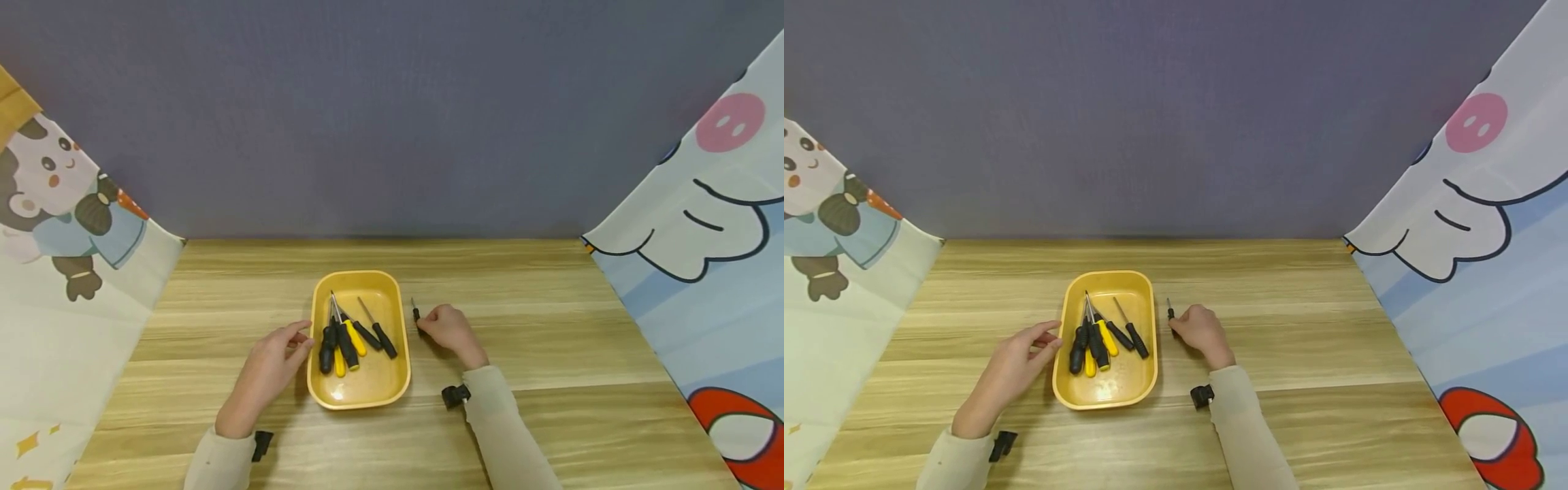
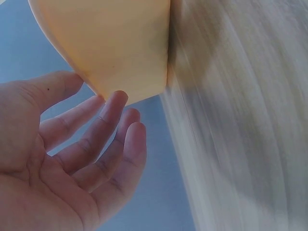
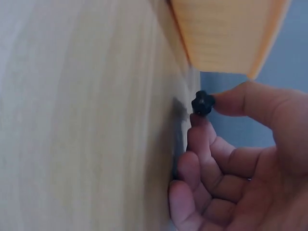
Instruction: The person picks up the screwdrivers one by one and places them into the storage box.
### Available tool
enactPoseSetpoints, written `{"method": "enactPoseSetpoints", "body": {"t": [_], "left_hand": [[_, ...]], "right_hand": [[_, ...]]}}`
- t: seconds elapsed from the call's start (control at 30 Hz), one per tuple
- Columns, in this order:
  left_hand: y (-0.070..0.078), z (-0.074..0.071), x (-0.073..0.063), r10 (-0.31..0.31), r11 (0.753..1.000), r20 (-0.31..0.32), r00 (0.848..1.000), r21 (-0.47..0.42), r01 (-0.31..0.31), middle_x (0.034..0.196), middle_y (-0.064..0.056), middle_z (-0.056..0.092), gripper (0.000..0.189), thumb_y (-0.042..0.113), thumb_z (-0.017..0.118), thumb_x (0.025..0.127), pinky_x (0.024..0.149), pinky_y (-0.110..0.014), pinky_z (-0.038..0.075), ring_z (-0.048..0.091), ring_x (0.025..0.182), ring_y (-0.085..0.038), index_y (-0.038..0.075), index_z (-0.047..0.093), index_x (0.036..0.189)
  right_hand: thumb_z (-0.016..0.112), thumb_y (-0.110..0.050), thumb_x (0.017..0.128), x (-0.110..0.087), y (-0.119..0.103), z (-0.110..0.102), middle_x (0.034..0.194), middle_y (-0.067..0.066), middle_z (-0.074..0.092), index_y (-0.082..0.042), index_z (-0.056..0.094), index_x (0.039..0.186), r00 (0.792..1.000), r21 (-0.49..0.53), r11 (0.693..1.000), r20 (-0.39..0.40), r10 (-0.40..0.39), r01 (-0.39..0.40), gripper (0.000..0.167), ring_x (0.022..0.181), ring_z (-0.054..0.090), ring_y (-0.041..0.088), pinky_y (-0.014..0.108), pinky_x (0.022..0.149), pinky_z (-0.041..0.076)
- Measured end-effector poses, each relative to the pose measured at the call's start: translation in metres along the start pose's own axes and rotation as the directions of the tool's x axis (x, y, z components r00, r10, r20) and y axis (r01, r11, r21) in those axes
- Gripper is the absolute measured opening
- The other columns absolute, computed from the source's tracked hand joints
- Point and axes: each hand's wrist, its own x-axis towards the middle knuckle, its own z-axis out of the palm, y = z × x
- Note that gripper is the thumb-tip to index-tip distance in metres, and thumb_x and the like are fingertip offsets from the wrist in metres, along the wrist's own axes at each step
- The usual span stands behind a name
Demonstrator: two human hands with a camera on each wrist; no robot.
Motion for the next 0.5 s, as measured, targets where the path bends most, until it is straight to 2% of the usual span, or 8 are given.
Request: {"method": "enactPoseSetpoints", "body": {"t": [0.17, 0.33, 0.4, 0.5], "left_hand": [[0.001, -0.001, 0.0, -0.009, 1.0, 0.008, 1.0, 0.003, 0.009, 0.104, -0.009, 0.07, 0.039, 0.019, 0.068, 0.097, 0.079, -0.044, 0.059, 0.069, 0.091, -0.026, 0.005, 0.062, 0.134], [0.001, -0.001, 0.0, -0.01, 1.0, 0.009, 1.0, 0.007, 0.01, 0.104, -0.009, 0.07, 0.039, 0.019, 0.069, 0.097, 0.077, -0.044, 0.06, 0.069, 0.09, -0.026, 0.005, 0.062, 0.133], [0.001, 0.0, 0.0, -0.012, 1.0, 0.009, 1.0, 0.008, 0.012, 0.104, -0.009, 0.07, 0.039, 0.018, 0.069, 0.097, 0.077, -0.044, 0.06, 0.069, 0.09, -0.027, 0.005, 0.062, 0.133], [0.001, 0.0, 0.001, -0.014, 1.0, 0.012, 1.0, 0.011, 0.013, 0.105, -0.009, 0.07, 0.039, 0.019, 0.069, 0.097, 0.078, -0.044, 0.059, 0.069, 0.09, -0.027, 0.005, 0.062, 0.133]], "right_hand": [[0.067, -0.027, 0.094, 0.0, 0.004, -0.008, 0.07, 0.002, 0.061, -0.006, 0.072, 0.081, 0.999, 0.086, 0.995, 0.021, -0.049, 0.047, 0.025, 0.062, 0.05, 0.015, 0.026, 0.057, 0.043], [0.066, -0.026, 0.094, -0.006, -0.005, -0.018, 0.066, 0.001, 0.057, -0.004, 0.069, 0.08, 0.995, 0.215, 0.973, 0.031, -0.097, 0.088, 0.026, 0.059, 0.048, 0.015, 0.027, 0.057, 0.042], [0.065, -0.027, 0.095, -0.009, -0.011, -0.021, 0.061, 0.002, 0.051, -0.003, 0.065, 0.076, 0.992, 0.253, 0.962, 0.038, -0.118, 0.104, 0.031, 0.055, 0.044, 0.016, 0.028, 0.056, 0.04], [0.064, -0.027, 0.096, -0.012, -0.02, -0.025, 0.064, 0.007, 0.053, -0.004, 0.064, 0.076, 0.988, 0.284, 0.95, 0.045, -0.148, 0.129, 0.03, 0.056, 0.042, 0.016, 0.029, 0.058, 0.04]]}}
